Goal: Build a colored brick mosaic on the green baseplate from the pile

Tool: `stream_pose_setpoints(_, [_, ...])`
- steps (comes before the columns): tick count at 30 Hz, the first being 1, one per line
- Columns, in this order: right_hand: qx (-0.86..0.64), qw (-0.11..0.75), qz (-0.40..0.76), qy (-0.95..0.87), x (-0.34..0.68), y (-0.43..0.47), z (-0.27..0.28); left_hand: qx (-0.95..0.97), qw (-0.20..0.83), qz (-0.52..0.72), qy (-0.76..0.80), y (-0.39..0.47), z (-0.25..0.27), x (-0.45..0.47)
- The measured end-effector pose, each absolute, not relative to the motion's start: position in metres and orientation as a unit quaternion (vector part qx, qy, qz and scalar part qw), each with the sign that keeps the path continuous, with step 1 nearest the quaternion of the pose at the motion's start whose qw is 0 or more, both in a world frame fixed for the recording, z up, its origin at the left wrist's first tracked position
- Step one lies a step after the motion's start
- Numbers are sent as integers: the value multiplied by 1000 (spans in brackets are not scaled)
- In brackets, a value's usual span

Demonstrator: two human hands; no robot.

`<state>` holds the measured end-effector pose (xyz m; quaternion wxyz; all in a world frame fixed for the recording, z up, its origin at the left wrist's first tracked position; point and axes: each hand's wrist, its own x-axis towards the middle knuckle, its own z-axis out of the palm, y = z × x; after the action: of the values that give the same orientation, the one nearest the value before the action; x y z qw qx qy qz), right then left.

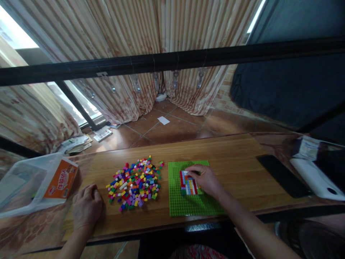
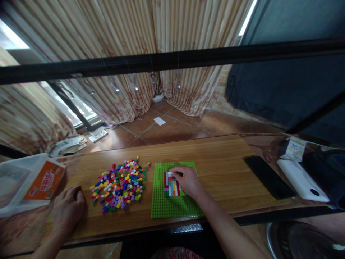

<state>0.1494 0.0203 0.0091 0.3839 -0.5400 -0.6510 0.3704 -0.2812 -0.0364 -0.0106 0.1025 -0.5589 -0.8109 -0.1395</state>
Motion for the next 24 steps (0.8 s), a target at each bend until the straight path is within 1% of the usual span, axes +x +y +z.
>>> stream_pose_setpoints(3, [-537,384,376,-650,149,19,11,-563,100,-153,-806,-37,-10,-282])
stream_pose_setpoints(8, [-512,359,436,-647,153,17,7,-561,113,-171,-802,-38,-12,-281])
stream_pose_setpoints(10, [-512,373,447,-631,154,21,8,-562,119,-171,-801,-38,-13,-280])
stream_pose_setpoints(12, [-529,396,436,-611,153,26,10,-561,121,-177,-800,-39,-14,-280])
stream_pose_setpoints(14, [-549,399,406,-612,149,31,13,-556,120,-186,-801,-39,-15,-279])
stream_pose_setpoints(20, [-574,297,337,-685,137,29,12,-555,122,-187,-802,-39,-16,-279])
stream_pose_setpoints(24, [-580,313,324,-679,137,20,1,-549,111,-191,-806,-40,-15,-277])
